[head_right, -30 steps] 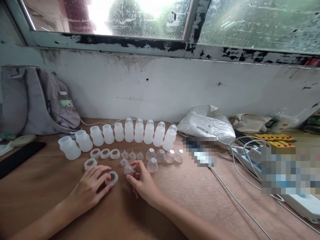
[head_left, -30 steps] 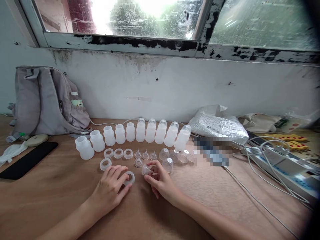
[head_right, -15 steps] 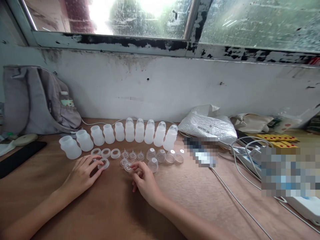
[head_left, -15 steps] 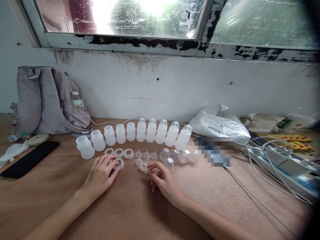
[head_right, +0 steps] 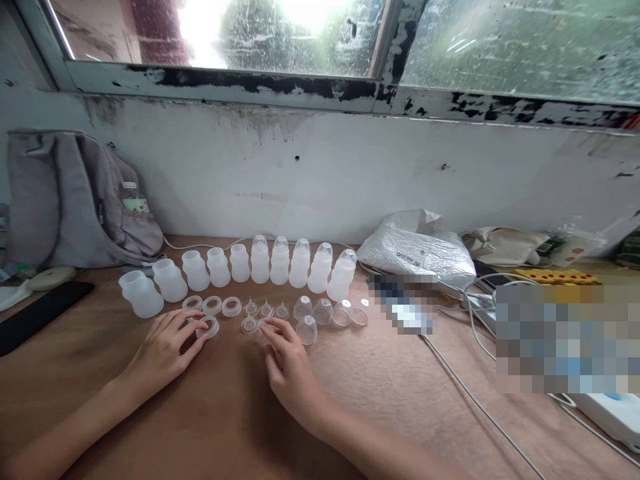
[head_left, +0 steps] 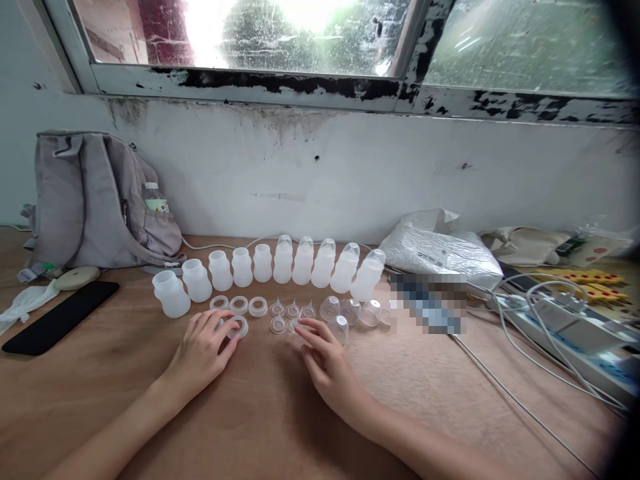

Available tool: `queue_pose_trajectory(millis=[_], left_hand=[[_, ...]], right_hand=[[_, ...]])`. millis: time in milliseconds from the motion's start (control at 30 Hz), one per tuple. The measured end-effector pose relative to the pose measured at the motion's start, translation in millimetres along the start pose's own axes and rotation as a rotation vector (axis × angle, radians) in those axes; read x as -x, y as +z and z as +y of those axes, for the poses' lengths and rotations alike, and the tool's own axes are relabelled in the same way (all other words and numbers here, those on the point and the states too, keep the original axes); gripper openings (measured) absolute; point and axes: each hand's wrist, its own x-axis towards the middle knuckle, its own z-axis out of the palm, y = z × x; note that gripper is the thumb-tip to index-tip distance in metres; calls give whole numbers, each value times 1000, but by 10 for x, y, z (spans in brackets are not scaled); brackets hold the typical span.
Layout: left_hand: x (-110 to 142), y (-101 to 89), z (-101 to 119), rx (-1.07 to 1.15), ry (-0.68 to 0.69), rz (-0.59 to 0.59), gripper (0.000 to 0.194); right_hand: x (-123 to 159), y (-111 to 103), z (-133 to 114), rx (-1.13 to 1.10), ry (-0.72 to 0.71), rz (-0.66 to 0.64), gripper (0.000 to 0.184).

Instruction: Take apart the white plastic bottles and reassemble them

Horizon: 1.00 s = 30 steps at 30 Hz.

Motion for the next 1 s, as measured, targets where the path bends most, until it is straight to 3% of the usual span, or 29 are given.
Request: queue_pose_trajectory(millis=[133,233,533,1000], left_hand=[[-2,-3,4,-2,10,11,12],[-3,-5,6,-8,11,13,12],[4,-1,-24,-37,20,22,11],[-5,0,-4,14,-10,-2,15]], right_hand=[[49,31,-51,352,-151,-95,28],[79,40,-93,431,-209,-124,27],[67,57,-47,490,-102,-80,22],[57,70,11,396,-158,-116,34]])
